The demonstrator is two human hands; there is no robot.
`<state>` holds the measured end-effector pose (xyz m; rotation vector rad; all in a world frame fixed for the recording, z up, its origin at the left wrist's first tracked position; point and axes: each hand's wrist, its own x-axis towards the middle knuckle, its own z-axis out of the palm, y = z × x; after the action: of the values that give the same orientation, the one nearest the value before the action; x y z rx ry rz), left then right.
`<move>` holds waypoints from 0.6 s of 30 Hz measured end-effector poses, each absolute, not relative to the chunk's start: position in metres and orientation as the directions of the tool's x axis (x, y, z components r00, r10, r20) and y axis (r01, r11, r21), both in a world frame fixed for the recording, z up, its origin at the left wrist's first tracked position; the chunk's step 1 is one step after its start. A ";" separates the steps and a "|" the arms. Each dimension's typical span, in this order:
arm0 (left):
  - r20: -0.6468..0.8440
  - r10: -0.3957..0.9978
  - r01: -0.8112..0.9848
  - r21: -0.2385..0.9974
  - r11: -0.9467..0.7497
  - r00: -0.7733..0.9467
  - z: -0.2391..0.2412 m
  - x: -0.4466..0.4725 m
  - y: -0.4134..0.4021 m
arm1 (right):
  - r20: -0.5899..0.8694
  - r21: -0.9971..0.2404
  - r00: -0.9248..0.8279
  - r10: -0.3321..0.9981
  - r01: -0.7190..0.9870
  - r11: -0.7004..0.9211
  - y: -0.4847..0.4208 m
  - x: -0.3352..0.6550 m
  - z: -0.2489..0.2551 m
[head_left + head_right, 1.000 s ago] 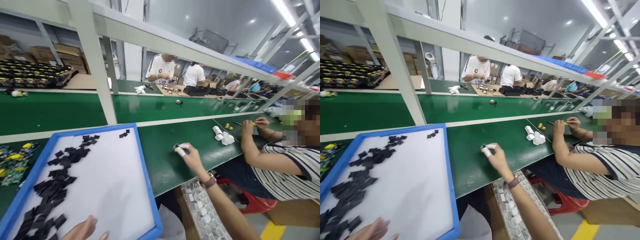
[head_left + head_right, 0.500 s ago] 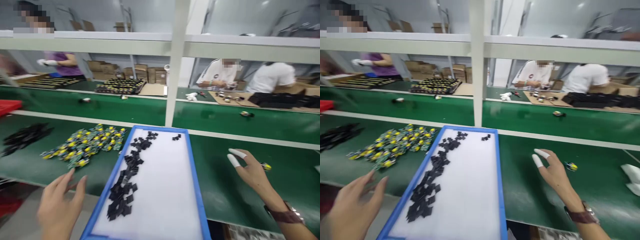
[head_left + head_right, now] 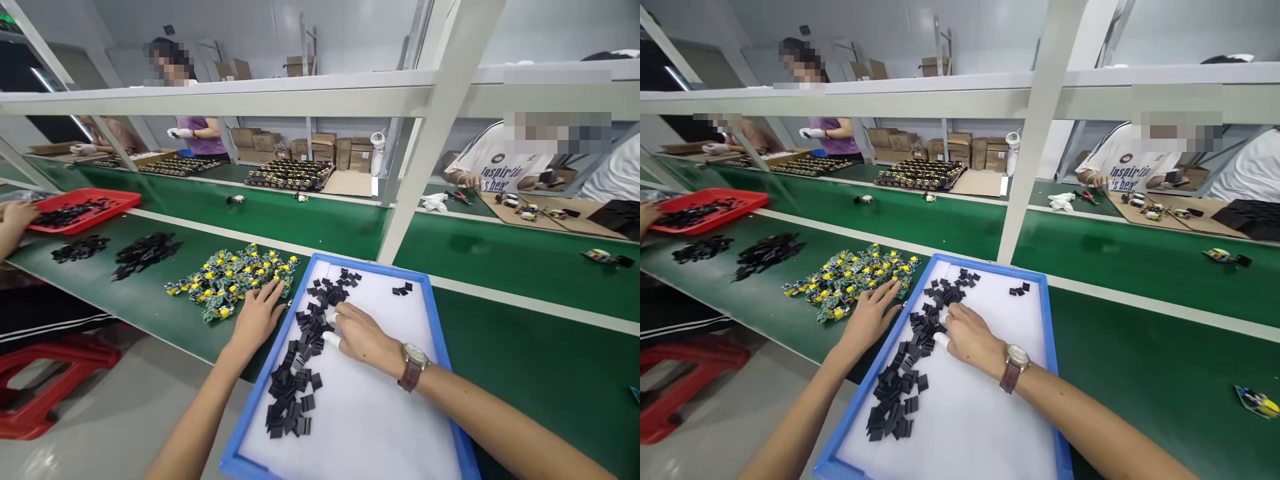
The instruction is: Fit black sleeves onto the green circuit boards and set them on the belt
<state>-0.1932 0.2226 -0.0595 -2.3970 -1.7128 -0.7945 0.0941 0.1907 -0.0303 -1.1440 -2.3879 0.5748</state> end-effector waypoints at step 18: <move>0.169 0.960 0.013 0.985 -0.171 -0.224 -0.006 -0.128 0.116 | 0.059 -0.991 -0.266 0.962 0.104 0.090 0.100 0.153 -0.002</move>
<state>-0.1285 0.1158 -0.0056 -2.0687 -2.1859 -2.5713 0.1529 0.1001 -0.0019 -1.0993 -1.5250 1.2867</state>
